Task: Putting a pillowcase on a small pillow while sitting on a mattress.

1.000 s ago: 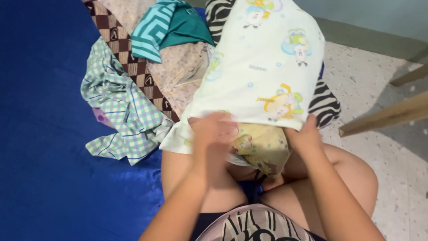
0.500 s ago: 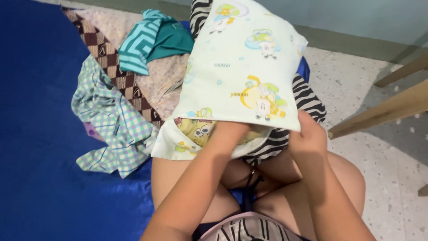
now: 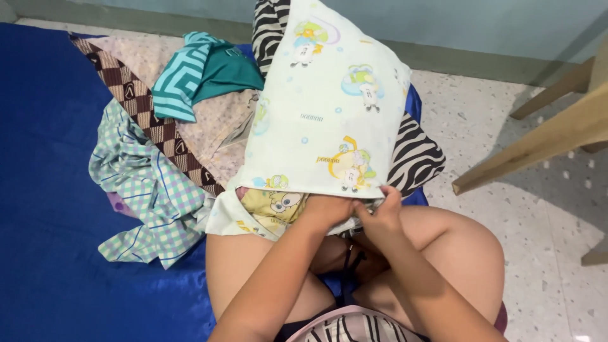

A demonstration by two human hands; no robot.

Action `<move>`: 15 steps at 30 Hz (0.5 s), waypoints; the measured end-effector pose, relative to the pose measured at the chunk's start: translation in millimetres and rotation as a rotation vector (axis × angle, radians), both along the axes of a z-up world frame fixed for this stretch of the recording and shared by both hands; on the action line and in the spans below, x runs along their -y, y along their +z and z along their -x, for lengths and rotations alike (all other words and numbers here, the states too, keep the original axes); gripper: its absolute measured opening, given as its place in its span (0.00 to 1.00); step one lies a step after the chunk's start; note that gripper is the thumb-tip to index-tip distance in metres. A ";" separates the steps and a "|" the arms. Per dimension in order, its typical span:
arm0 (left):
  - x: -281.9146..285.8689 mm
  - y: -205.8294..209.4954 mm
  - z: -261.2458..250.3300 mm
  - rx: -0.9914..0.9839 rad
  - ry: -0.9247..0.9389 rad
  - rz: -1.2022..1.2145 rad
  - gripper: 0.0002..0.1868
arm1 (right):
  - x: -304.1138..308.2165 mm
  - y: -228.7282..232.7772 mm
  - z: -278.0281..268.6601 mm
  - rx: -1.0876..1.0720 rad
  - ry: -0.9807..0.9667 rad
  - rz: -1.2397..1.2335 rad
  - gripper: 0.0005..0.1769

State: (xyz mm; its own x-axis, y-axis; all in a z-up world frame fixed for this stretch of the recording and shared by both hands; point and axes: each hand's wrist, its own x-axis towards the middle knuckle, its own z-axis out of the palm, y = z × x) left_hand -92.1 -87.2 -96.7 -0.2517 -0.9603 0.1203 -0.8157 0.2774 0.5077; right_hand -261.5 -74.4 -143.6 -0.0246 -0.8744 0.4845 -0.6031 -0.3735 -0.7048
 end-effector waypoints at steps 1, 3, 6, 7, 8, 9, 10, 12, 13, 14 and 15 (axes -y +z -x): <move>-8.7 9.5 -0.1 0.001 -0.004 0.001 0.23 | 1.7 -8.6 1.6 0.001 -0.004 0.001 0.40; -25.7 29.5 -1.5 0.167 -0.084 -0.026 0.20 | 6.1 -25.0 3.4 0.360 0.042 -0.379 0.38; -53.7 40.2 1.2 0.108 -0.111 0.086 0.19 | 15.7 -18.8 13.6 0.601 0.200 -0.681 0.24; -63.8 36.1 0.3 0.110 -0.110 0.095 0.19 | 18.9 -22.8 16.8 0.601 0.203 -0.672 0.24; -73.6 31.7 -0.6 0.118 -0.176 0.282 0.18 | 22.3 -26.8 20.0 0.631 0.209 -0.768 0.24; -85.1 26.7 -1.4 0.127 -0.243 0.464 0.17 | 23.6 -31.8 23.2 0.661 0.213 -0.869 0.24; -86.6 35.9 -1.8 0.129 -0.243 0.469 0.17 | 26.5 -28.1 24.3 0.661 0.215 -0.865 0.24; -92.0 53.4 -2.2 0.097 -0.215 0.570 0.20 | 30.0 -21.7 27.0 0.600 0.246 -0.680 0.24; -92.1 65.0 -0.9 0.098 -0.213 0.572 0.20 | 23.8 16.5 22.4 0.599 0.249 -0.678 0.24; -92.2 76.8 0.4 0.018 -0.145 0.619 0.22 | 17.6 54.8 17.8 0.670 0.259 -0.722 0.21; -90.4 89.0 1.5 -0.062 -0.082 0.667 0.25 | 12.7 93.5 13.3 0.742 0.269 -0.761 0.18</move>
